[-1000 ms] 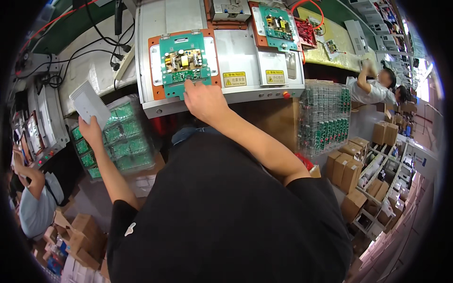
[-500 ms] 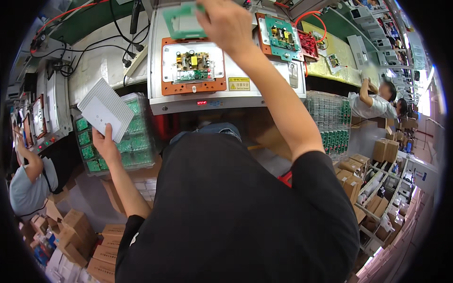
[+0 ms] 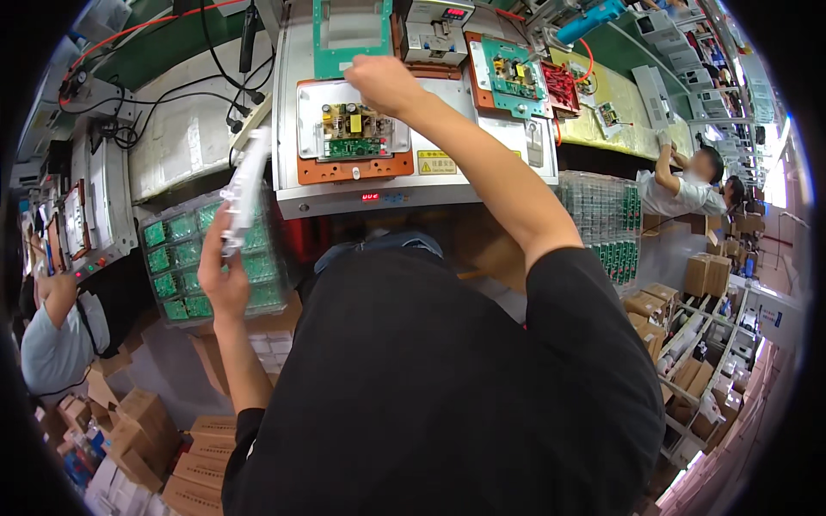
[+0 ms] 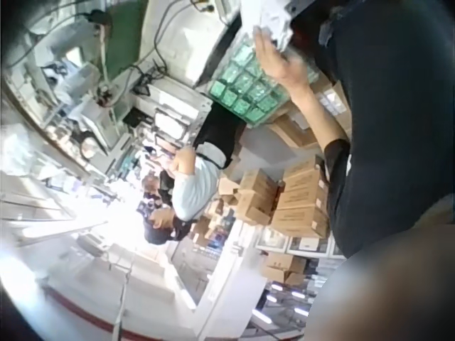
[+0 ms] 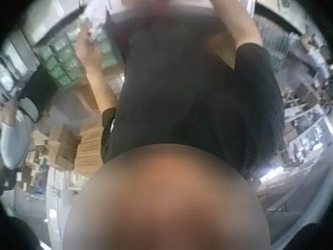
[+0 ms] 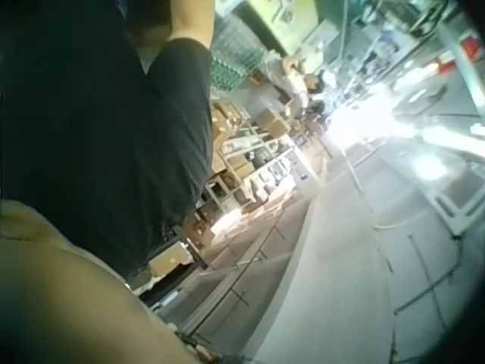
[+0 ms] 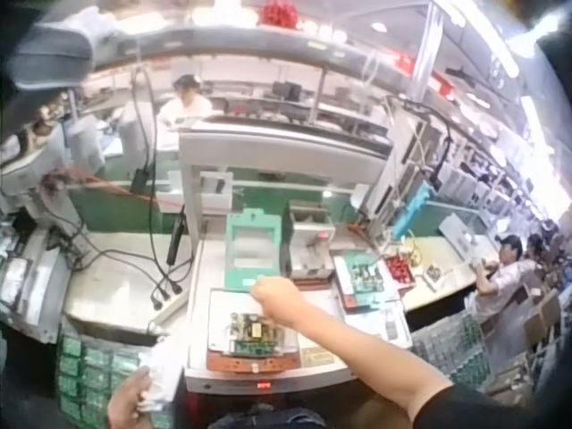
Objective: Assembling electronic components and circuit boards into housings and placing them into testing fixtures.
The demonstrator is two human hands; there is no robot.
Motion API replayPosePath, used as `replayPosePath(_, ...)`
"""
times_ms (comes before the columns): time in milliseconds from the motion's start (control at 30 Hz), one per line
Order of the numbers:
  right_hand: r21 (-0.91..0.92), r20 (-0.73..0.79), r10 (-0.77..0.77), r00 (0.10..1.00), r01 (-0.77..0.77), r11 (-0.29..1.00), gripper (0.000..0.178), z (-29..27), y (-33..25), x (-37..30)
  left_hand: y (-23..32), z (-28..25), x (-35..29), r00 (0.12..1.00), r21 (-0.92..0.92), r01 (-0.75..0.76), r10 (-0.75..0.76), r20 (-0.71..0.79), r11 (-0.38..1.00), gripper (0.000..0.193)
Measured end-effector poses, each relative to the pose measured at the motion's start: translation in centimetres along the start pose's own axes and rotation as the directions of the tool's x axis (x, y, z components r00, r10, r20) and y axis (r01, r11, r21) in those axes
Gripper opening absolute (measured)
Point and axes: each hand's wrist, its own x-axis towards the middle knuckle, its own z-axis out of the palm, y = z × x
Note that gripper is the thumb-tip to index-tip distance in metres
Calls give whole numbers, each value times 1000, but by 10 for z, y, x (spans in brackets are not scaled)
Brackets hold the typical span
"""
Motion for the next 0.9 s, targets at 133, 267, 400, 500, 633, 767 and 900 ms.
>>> replayPosePath(133,-31,-309,167,936,-185,982,7,-81,20,-66,14,36,34,895,213,-446,432,112,869,55)
replayPosePath(267,43,-472,399,786,-432,901,16,-140,40,-163,20,93,72,844,251,-514,431,320,820,51)
replayPosePath(400,239,-401,680,614,-646,725,18,-158,-1,-230,10,132,82,723,355,-640,379,577,681,45)
replayPosePath(500,275,-369,739,564,-693,666,17,-168,-49,-253,-4,127,86,691,368,-659,336,640,656,47)
replayPosePath(633,241,-409,705,580,-676,696,15,-146,-77,-271,-15,119,90,714,368,-604,275,645,707,41)
replayPosePath(767,165,-329,731,598,-726,668,12,-117,-91,-255,26,104,74,740,-246,-83,225,633,966,66)
replayPosePath(900,211,-372,744,555,-730,651,8,-101,-110,-226,84,117,26,426,-511,798,301,853,320,74)
